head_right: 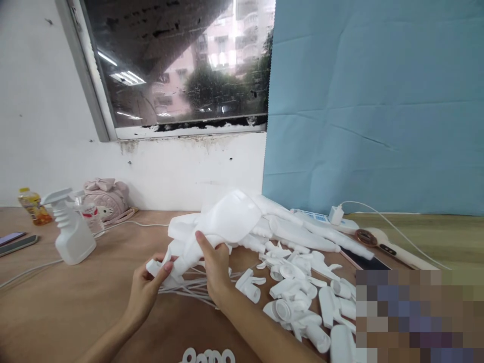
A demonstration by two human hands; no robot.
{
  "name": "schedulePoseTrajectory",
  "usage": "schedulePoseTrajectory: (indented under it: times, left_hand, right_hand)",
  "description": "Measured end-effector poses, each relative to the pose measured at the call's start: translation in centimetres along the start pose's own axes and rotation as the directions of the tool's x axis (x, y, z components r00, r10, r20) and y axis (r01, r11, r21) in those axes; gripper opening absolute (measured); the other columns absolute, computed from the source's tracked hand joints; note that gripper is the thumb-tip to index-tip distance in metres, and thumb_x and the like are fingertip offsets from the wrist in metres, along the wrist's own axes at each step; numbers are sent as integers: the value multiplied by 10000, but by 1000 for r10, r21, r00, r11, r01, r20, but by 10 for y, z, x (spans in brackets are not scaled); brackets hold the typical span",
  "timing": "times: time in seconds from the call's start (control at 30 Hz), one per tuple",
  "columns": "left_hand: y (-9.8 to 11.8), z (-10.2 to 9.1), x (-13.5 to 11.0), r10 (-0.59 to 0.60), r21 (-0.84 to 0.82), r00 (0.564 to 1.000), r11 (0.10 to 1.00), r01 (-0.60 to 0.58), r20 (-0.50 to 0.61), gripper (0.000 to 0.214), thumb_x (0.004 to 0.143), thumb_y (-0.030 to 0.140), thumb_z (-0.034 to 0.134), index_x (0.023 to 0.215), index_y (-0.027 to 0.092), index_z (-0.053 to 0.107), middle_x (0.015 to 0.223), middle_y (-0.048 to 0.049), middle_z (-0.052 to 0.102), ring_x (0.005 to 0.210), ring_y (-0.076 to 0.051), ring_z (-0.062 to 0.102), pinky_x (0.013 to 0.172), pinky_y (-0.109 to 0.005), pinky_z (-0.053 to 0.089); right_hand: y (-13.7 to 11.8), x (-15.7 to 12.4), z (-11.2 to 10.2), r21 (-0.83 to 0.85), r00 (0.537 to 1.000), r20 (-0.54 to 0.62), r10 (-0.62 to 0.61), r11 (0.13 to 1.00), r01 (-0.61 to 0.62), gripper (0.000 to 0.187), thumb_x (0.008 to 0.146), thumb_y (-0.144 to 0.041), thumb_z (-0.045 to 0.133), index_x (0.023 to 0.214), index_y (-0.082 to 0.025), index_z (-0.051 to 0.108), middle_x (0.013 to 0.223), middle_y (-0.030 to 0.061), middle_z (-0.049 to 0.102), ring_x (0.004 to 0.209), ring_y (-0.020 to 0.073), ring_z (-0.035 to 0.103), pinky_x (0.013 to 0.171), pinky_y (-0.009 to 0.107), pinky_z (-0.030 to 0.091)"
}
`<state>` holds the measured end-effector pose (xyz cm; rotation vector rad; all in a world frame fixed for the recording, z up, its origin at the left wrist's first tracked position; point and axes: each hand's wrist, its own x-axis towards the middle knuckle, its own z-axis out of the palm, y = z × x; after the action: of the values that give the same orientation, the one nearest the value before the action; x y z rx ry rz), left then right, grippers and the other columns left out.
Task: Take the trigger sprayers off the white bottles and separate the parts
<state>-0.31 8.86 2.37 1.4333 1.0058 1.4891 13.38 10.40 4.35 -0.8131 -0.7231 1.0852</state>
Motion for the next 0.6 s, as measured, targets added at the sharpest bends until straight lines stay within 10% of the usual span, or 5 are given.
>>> schedulePoseTrajectory:
  times: [0.23,0.37,0.5,0.6]
  left_hand:
    - [36,18,7,17,-5,997,1000,-17,-75,336,670,446,649,678,118,723,553,-20,625,500,-131,498,472,-209,374]
    - [50,21,6,168,-36,984,985,-166,56,347,562,371,747,825,145,726,807,-76,694,764,-246,601,680,-282,465]
    - [54,33,7,435,-23,884,899,-438,171,918,372,160,847,1222,235,508,1276,-93,500,1129,-323,470,972,-379,350]
    - [62,52,8,636,3,770,771,-637,54,757,486,188,811,1178,252,510,1277,-81,486,1188,-299,419,1010,-405,309]
  right_hand:
    - [-28,-1,2,145,999,-20,38,989,-35,485,595,-437,721,963,-161,570,1063,75,629,944,242,588,569,255,511]
    - [-50,-4,2,169,998,44,42,984,-49,459,641,-491,663,951,-165,573,1063,70,628,950,245,588,605,271,517]
    - [-60,-15,4,179,955,254,156,962,-205,458,732,-570,526,957,-177,598,925,57,667,848,225,622,593,282,508]
    - [-57,-28,9,184,872,348,345,887,-424,477,756,-574,499,1003,-177,595,850,56,669,753,202,630,547,265,487]
